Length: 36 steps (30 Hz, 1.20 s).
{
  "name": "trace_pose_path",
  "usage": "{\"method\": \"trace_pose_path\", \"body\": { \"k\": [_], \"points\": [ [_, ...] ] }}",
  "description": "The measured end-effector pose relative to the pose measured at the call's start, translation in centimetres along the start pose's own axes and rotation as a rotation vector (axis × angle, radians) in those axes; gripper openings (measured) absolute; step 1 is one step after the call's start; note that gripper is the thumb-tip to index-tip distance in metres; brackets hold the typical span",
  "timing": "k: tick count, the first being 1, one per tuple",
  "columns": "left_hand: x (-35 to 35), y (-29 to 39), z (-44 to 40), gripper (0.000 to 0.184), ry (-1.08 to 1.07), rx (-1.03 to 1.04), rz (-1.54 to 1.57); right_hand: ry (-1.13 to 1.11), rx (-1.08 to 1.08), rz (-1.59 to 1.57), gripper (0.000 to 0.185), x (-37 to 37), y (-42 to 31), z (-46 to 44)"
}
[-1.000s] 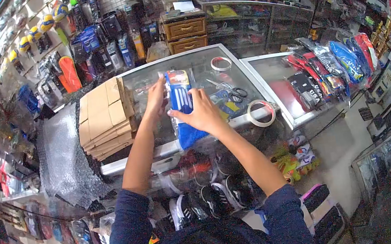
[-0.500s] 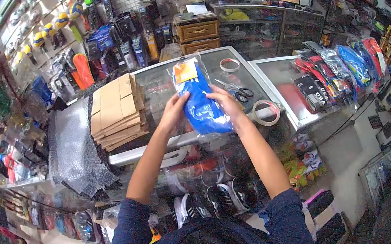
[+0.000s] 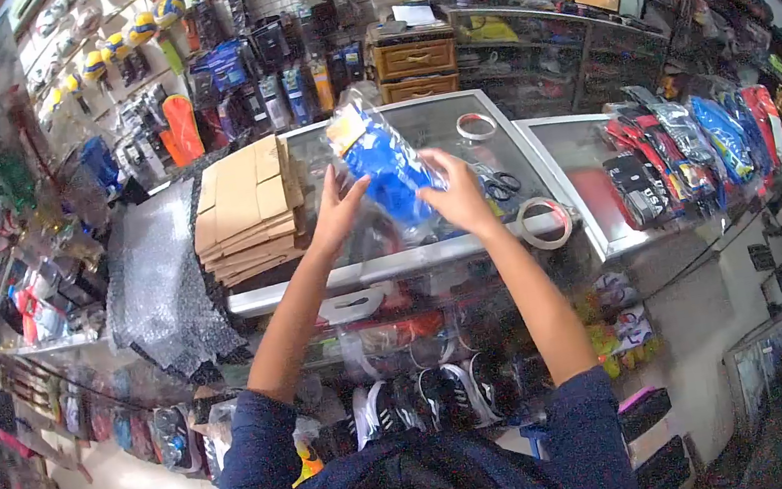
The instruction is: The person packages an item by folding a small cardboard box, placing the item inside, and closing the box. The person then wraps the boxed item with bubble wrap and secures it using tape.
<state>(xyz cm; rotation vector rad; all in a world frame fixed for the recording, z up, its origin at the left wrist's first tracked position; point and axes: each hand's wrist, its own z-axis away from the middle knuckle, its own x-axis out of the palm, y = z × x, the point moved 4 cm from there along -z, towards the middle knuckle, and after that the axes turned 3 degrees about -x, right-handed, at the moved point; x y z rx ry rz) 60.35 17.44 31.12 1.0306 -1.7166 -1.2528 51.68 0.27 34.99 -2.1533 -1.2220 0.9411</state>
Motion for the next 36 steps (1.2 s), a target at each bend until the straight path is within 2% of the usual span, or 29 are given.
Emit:
{"method": "trace_pose_path", "body": {
  "k": [1, 2, 3, 5, 6, 9, 10, 11, 14, 17, 19, 21, 23, 25, 27, 29, 31, 33, 34, 36],
  "points": [
    [-0.7, -0.1, 0.2, 0.075, 0.093, 0.010, -0.108, 0.020, -0.051, 0.129, 0.044, 0.3, -0.8, -1.3],
    [-1.0, 0.0, 0.3, 0.078, 0.036, 0.033, -0.090, 0.051, -0.122, 0.270, 0.040, 0.7, -1.7, -2.4],
    [-1.4, -0.2, 0.2, 0.078, 0.042, 0.034, -0.095, 0.048, -0.125, 0.262, 0.040, 1.6, -2.5, -3.4],
    [-2.1, -1.0, 0.0, 0.073, 0.038, 0.116, -0.110, -0.042, 0.000, 0.518, 0.042, 3.8, -3.0, -4.9],
    [-2.5, -1.3, -0.1, 0.064, 0.089, 0.232, -0.285, -0.094, -0.031, 0.603, 0.040, 5.4, -2.3, -5.4],
    [-3.2, -1.3, 1.1, 0.059, 0.150, 0.307, -0.436, -0.213, -0.114, 0.468, 0.042, 9.9, 1.1, -4.4],
    [-3.4, -1.3, 1.4, 0.055, 0.154, 0.288, -0.525, -0.349, -0.001, 0.487, 0.042, 10.7, 1.8, -3.7],
    [-3.8, -1.3, 1.7, 0.055, 0.161, 0.290, -0.526, -0.322, -0.079, 0.413, 0.039, 11.4, 2.2, -3.1],
    [-3.7, -1.7, 2.2, 0.050, -0.005, 0.247, -0.611, -0.371, 0.039, 0.389, 0.033, 11.1, 2.1, -2.2],
    [-2.9, -0.3, 2.7, 0.049, -0.152, 0.178, -0.674, -0.311, -0.028, 0.290, 0.028, 10.5, 3.0, -1.7],
    [-2.4, -0.6, 2.5, 0.047, -0.115, 0.205, -0.751, -0.231, -0.039, 0.127, 0.025, 9.1, 2.0, -1.5],
    [-1.1, 0.5, 2.9, 0.047, -0.073, 0.378, -0.861, -0.174, -0.051, 0.099, 0.024, 6.9, 1.1, -0.6],
    [1.2, 2.1, 3.6, 0.044, -0.098, 0.439, -0.785, -0.156, 0.071, 0.031, 0.028, 4.0, 0.3, 1.3],
    [4.2, 3.1, 4.4, 0.041, -0.261, 0.481, -0.600, -0.097, 0.079, 0.069, 0.026, 0.4, -0.3, 3.4],
    [7.8, 2.9, 4.5, 0.038, -0.322, 0.470, -0.549, 0.030, 0.030, 0.246, 0.024, -3.2, -0.4, 5.5],
    [11.7, 2.2, 4.6, 0.037, -0.451, 0.544, -0.501, 0.200, 0.028, 0.242, 0.022, -6.7, -0.1, 7.2],
    [15.4, 1.8, 4.8, 0.039, -0.544, 0.489, -0.465, 0.349, 0.095, 0.302, 0.022, -10.3, -0.5, 9.0],
    [18.9, 1.0, 5.1, 0.042, -0.631, 0.550, -0.472, 0.479, 0.103, 0.477, 0.022, -13.7, -0.6, 10.7],
    [20.5, 0.9, 4.9, 0.053, -0.683, 0.596, -0.441, 0.518, 0.117, 0.551, 0.022, -15.3, 0.4, 11.7],
    [23.1, 0.4, 4.7, 0.060, -0.663, 0.592, -0.525, 0.564, 0.114, 0.608, 0.022, -18.1, 3.8, 13.5]
  ]
}}
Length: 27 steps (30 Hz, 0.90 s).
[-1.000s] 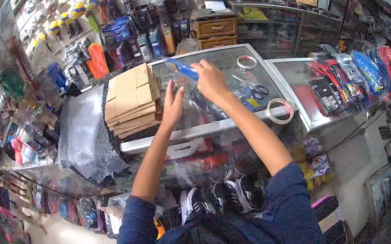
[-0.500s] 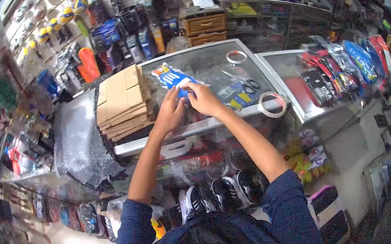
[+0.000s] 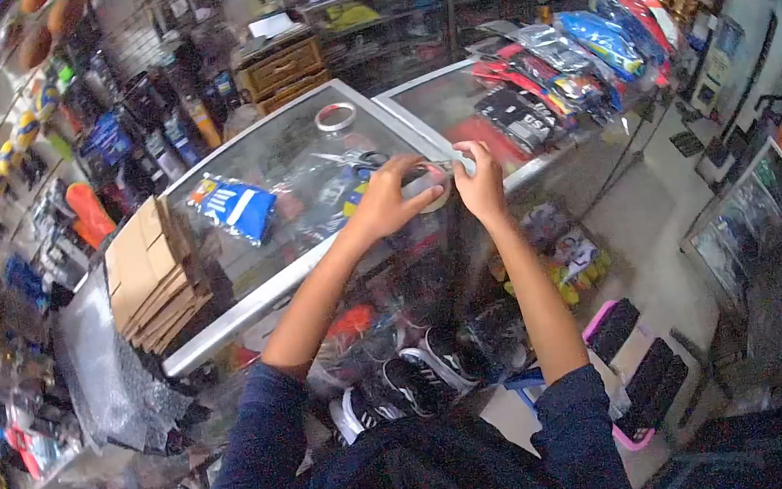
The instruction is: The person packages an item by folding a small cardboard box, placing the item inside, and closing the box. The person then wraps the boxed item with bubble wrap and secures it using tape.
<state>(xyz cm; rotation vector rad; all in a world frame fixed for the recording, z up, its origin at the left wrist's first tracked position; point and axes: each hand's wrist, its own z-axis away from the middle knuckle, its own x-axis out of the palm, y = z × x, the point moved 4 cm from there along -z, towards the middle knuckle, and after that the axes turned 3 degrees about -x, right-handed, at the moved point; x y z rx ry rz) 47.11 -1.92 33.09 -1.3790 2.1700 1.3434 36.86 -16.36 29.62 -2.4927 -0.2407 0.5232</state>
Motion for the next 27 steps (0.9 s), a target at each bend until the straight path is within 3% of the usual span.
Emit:
{"method": "trace_pose_path", "body": {
  "k": [2, 3, 6, 11, 22, 24, 27],
  "points": [
    [2.1, -0.9, -1.7, 0.083, 0.002, -0.052, -0.134, -0.047, 0.110, -0.030, 0.021, -0.2, 2.4, 0.8],
    [2.6, -0.7, -2.1, 0.083, -0.007, -0.040, -0.124, -0.104, 0.211, -0.076, 0.021, -0.2, 3.3, 1.0],
    [3.5, -1.4, -3.3, 0.091, -0.117, -0.178, -0.318, -0.090, 0.137, -0.040, 0.020, -0.5, 4.0, 1.3],
    [3.4, -2.5, -3.6, 0.083, -0.180, -0.201, -0.304, -0.052, 0.050, 0.032, 0.016, -0.8, 2.6, 1.4],
    [0.5, -2.3, -3.0, 0.083, -0.158, -0.210, 0.222, -0.026, 0.032, 0.071, 0.017, -0.8, 2.9, 1.5],
    [-0.8, -1.6, -2.2, 0.083, -0.159, -0.218, 0.234, -0.035, 0.067, 0.007, 0.018, -0.7, 2.9, 1.3],
    [-2.8, -1.5, -0.7, 0.085, -0.108, -0.313, 0.342, -0.033, 0.322, -0.247, 0.017, -0.5, 1.3, 0.6]
  ]
}}
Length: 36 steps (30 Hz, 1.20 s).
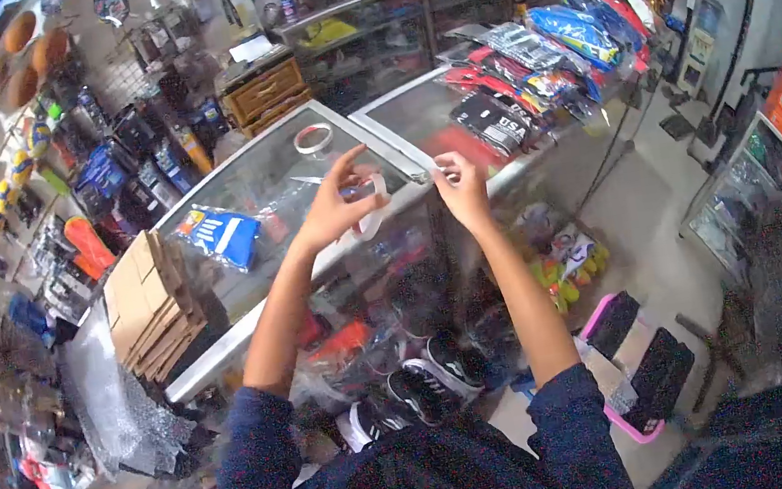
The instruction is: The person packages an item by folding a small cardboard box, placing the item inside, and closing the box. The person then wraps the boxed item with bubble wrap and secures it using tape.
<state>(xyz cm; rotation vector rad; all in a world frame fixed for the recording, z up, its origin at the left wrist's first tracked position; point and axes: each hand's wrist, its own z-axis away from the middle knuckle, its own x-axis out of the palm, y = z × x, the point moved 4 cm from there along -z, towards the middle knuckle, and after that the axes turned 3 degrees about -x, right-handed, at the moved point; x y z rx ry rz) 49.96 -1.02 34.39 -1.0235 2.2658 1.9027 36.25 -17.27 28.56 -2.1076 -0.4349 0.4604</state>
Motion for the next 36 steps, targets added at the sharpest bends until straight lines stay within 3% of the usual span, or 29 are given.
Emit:
{"method": "trace_pose_path", "body": {
  "k": [4, 6, 10, 12, 14, 17, 24, 28, 32, 35, 36],
  "points": [
    [-3.0, 0.4, 3.0, 0.086, 0.054, 0.032, 0.171, -0.263, 0.178, -0.429, 0.027, 5.9, -5.5, 0.6],
    [-4.1, 0.5, 4.3, 0.084, 0.084, 0.065, 0.194, -0.297, 0.240, -0.567, 0.022, 8.5, -6.5, 0.3],
    [-6.1, 0.5, 7.3, 0.081, 0.102, -0.017, 0.203, -0.398, 0.126, -0.544, 0.018, 12.8, -7.6, -0.7],
    [-7.5, -0.2, 8.4, 0.082, 0.127, -0.045, 0.213, -0.448, -0.094, -0.485, 0.012, 14.3, -9.3, -1.0],
    [-8.8, -1.2, 9.6, 0.081, 0.088, -0.088, 0.228, -0.466, -0.120, -0.446, 0.009, 15.7, -10.7, -1.1],
    [-10.3, -0.5, 10.9, 0.080, 0.060, -0.084, 0.211, -0.487, -0.459, -0.198, 0.007, 17.0, -14.4, -0.6],
    [-11.5, -1.4, 11.7, 0.080, 0.037, -0.086, 0.241, -0.517, -0.646, -0.043, 0.012, 18.9, -16.5, 0.5],
    [-11.4, -2.3, 11.3, 0.079, 0.022, -0.095, 0.271, -0.426, -0.682, 0.061, 0.017, 18.1, -16.5, 0.6],
    [-11.6, -2.8, 10.6, 0.078, -0.001, -0.108, 0.254, -0.411, -0.505, 0.068, 0.025, 17.1, -13.5, -2.6],
    [-12.1, -2.2, 10.4, 0.080, 0.080, -0.113, 0.129, -0.440, -0.501, 0.347, 0.022, 15.3, -9.4, -5.0],
    [-12.2, -1.9, 10.4, 0.080, 0.078, -0.114, 0.131, -0.552, -0.318, 0.614, 0.021, 14.9, -8.0, -5.2]
  ]
}}
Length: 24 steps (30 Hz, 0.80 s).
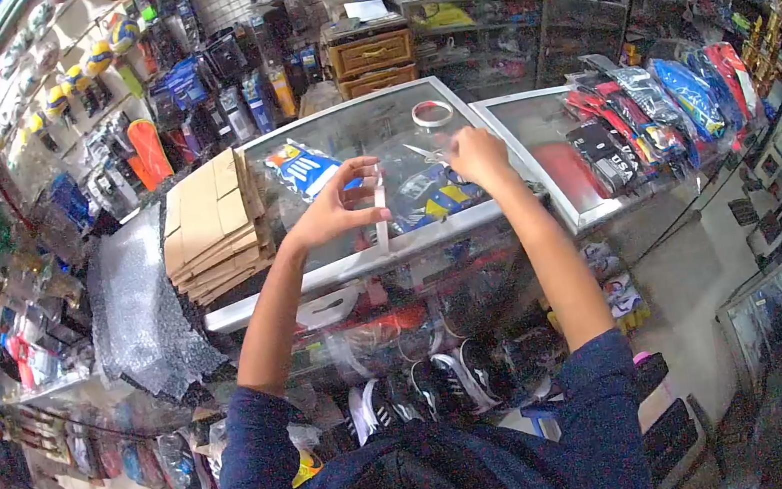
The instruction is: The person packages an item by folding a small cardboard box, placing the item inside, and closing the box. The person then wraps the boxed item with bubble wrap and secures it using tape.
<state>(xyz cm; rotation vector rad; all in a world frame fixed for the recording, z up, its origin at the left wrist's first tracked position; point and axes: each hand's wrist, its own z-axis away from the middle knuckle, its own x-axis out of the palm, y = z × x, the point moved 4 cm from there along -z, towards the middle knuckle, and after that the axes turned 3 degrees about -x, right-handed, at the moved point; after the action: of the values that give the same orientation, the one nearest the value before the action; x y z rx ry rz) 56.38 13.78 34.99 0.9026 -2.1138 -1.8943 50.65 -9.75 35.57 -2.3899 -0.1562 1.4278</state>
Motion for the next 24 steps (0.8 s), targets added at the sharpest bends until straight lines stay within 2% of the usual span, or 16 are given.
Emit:
{"method": "trace_pose_path", "body": {
  "k": [1, 6, 8, 9, 12, 13, 15, 18, 19, 20, 22, 23, 24],
  "points": [
    [0.0, 0.4, 0.1, 0.079, -0.004, -0.005, -0.003, -0.204, 0.193, 0.184, 0.020, 0.5, 1.2, 0.5],
    [-0.4, 0.2, -0.3, 0.082, 0.014, 0.005, -0.001, -0.163, 0.163, 0.233, 0.020, 2.2, 2.2, 1.7],
    [-0.5, 0.1, -0.3, 0.082, 0.016, 0.003, 0.013, -0.200, 0.138, 0.343, 0.023, 2.4, 2.3, 1.5],
    [-0.7, -0.3, -0.6, 0.081, 0.015, 0.013, 0.013, -0.237, 0.122, 0.281, 0.028, 0.7, 1.2, 1.7],
    [-0.8, -0.3, -0.3, 0.073, 0.001, -0.004, 0.025, -0.337, -0.091, -0.039, 0.043, 0.0, 3.9, 0.3],
    [-0.8, -0.2, -0.2, 0.072, 0.005, 0.005, 0.042, -0.341, -0.088, -0.038, 0.043, -0.8, 3.9, 0.2],
    [-0.8, 0.1, 0.0, 0.072, 0.014, -0.004, 0.039, -0.342, -0.170, -0.109, 0.058, -3.3, 3.1, 0.0],
    [-0.9, 0.1, 0.2, 0.072, 0.032, -0.011, 0.027, -0.463, -0.066, -0.155, 0.055, -5.9, 0.5, 0.0],
    [-1.0, 0.1, 0.3, 0.071, 0.035, -0.011, 0.020, -0.520, -0.081, -0.200, 0.044, -6.0, 0.0, 0.0],
    [-1.1, 0.1, 0.3, 0.071, 0.037, -0.011, 0.020, -0.521, -0.083, -0.200, 0.044, -6.0, -0.2, -0.1],
    [-1.1, 0.2, 0.4, 0.069, 0.050, 0.020, -0.030, -0.720, -0.140, -0.311, 0.035, -5.6, -1.5, 0.4],
    [-1.0, 0.0, 0.4, 0.069, 0.047, 0.018, -0.029, -0.719, -0.151, -0.338, 0.025, -5.7, -2.0, 0.7],
    [-1.0, 0.0, 0.4, 0.069, 0.045, 0.027, 0.008, -0.720, -0.147, -0.339, 0.025, -5.3, -2.0, 0.8]
  ]
}}
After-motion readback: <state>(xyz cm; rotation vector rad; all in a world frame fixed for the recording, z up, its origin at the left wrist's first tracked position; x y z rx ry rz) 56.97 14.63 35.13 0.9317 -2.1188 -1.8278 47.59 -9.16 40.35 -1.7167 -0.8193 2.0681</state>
